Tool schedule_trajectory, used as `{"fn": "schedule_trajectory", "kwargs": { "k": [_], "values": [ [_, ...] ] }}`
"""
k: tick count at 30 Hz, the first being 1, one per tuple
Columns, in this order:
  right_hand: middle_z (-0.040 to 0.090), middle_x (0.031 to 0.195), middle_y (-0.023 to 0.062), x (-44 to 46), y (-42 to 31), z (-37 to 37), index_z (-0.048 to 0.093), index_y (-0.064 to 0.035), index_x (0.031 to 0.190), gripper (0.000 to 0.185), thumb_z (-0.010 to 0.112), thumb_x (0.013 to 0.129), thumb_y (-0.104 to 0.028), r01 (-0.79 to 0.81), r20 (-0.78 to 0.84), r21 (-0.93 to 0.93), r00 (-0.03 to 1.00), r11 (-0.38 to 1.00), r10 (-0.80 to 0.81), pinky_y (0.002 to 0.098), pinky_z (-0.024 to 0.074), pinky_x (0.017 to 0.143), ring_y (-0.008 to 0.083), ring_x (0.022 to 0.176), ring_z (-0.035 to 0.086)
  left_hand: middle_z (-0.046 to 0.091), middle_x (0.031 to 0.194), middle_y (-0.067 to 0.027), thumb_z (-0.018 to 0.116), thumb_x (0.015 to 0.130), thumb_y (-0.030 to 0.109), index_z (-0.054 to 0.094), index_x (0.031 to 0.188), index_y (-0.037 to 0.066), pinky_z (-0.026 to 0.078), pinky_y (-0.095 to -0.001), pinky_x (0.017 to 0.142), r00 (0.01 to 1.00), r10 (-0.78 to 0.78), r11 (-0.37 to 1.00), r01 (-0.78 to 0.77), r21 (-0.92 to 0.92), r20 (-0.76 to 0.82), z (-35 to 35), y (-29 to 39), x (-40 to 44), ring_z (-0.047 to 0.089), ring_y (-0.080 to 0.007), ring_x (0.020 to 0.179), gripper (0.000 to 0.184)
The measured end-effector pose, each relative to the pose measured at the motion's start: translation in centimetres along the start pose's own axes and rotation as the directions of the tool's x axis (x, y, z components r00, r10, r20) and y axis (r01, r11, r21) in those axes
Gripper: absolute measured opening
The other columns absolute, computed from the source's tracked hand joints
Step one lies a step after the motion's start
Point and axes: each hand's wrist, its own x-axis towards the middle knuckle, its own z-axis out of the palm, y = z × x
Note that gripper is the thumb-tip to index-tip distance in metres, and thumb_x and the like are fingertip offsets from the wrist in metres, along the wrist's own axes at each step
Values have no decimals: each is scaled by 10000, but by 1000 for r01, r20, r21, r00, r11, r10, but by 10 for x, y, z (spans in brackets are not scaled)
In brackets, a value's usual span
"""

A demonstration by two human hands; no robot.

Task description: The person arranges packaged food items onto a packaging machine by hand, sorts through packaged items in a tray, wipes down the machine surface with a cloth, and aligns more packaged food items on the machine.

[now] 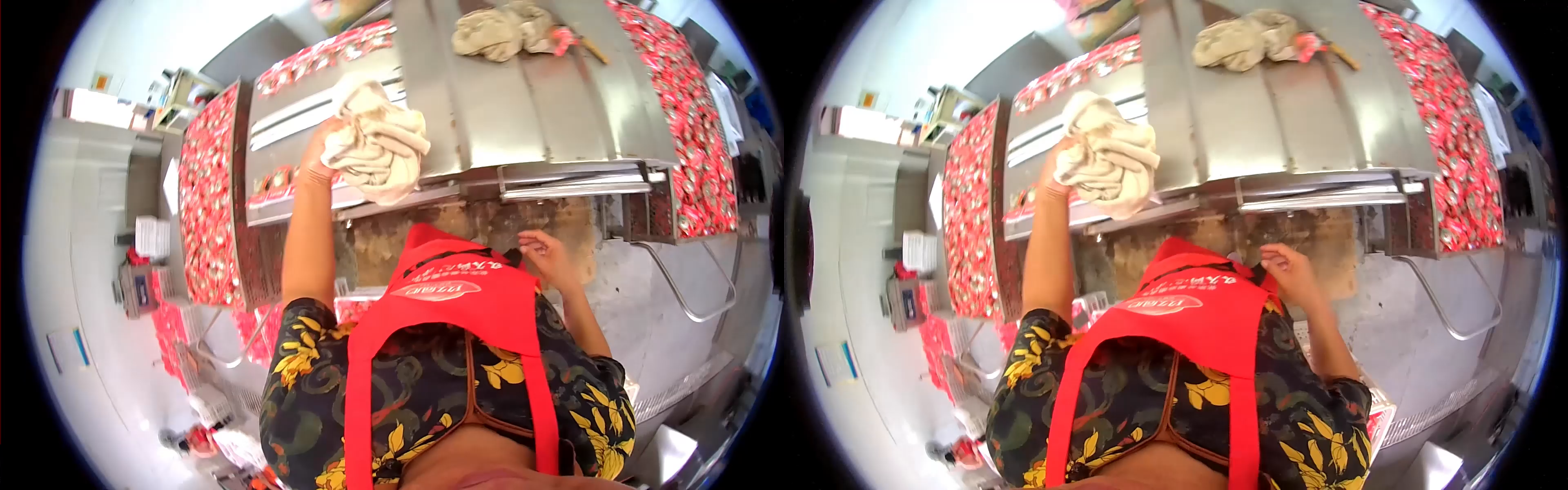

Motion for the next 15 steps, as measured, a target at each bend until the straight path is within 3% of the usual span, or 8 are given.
{"fn": "schedule_trajectory", "kwargs": {
  "k": [4,5,7,8,9,10,13,15],
  "values": [
    [692,1069,75,-6,-52,-19,687,-27,1106,227,684,879,-34,228,-203,-197,942,954,-267,233,508,721,120,881,639,590,1329,-175,587,959,364,519,1353,5,486,-420,1029,969,243,967,-246,63,47,143,30,88,603,-275,1190,537],
    [692,1069,75,-4,-62,-31,687,-27,1106,227,684,879,-34,231,-217,-206,937,951,-274,233,508,721,120,881,639,504,1427,-169,539,986,474,492,1394,32,451,-422,1060,935,316,949,-313,-44,164,177,33,103,526,-263,1273,604],
    [677,1112,84,0,-84,-57,669,-29,1151,291,644,865,17,301,-356,-459,800,836,-483,297,498,865,170,993,633,463,1469,-132,518,990,508,475,1416,36,449,-409,1046,932,356,888,-361,286,71,202,24,139,503,-254,1285,637],
    [647,1183,120,6,-82,-77,647,-46,1195,359,633,844,30,281,-351,-638,723,717,-595,342,489,919,239,1084,607,463,1469,-132,518,990,508,475,1416,36,449,-409,1046,929,361,887,-368,278,80,204,18,140,503,-254,1285,637],
    [617,1254,157,11,-79,-101,625,-64,1239,428,623,824,44,234,-315,-787,643,570,-698,387,480,972,308,1176,581,480,1455,-128,516,1000,473,455,1427,19,448,-410,1046,902,416,763,-417,495,119,200,5,137,515,-253,1282,626],
    [536,1358,185,13,-78,-120,542,-66,1334,574,601,777,61,148,-282,-860,662,489,-695,460,368,1099,376,1305,460,496,1441,-123,514,1010,438,435,1438,1,447,-411,1046,874,457,589,-437,680,167,195,-8,130,527,-252,1280,617],
    [446,1438,189,22,-78,-173,464,-25,1387,696,628,713,33,-19,-184,-962,781,273,-596,461,311,1139,381,1351,399,576,1337,-99,569,989,375,540,1360,22,474,-361,972,950,310,616,-238,751,47,151,-31,80,589,-203,1170,513],
    [600,1072,165,31,-80,-194,601,-27,1061,368,643,695,-19,-14,-95,-990,810,143,-578,476,410,996,377,1122,534,629,1251,-75,604,975,307,603,1294,32,479,-338,941,957,275,685,-124,718,-97,96,-49,43,617,-162,1085,421]
  ]
}}
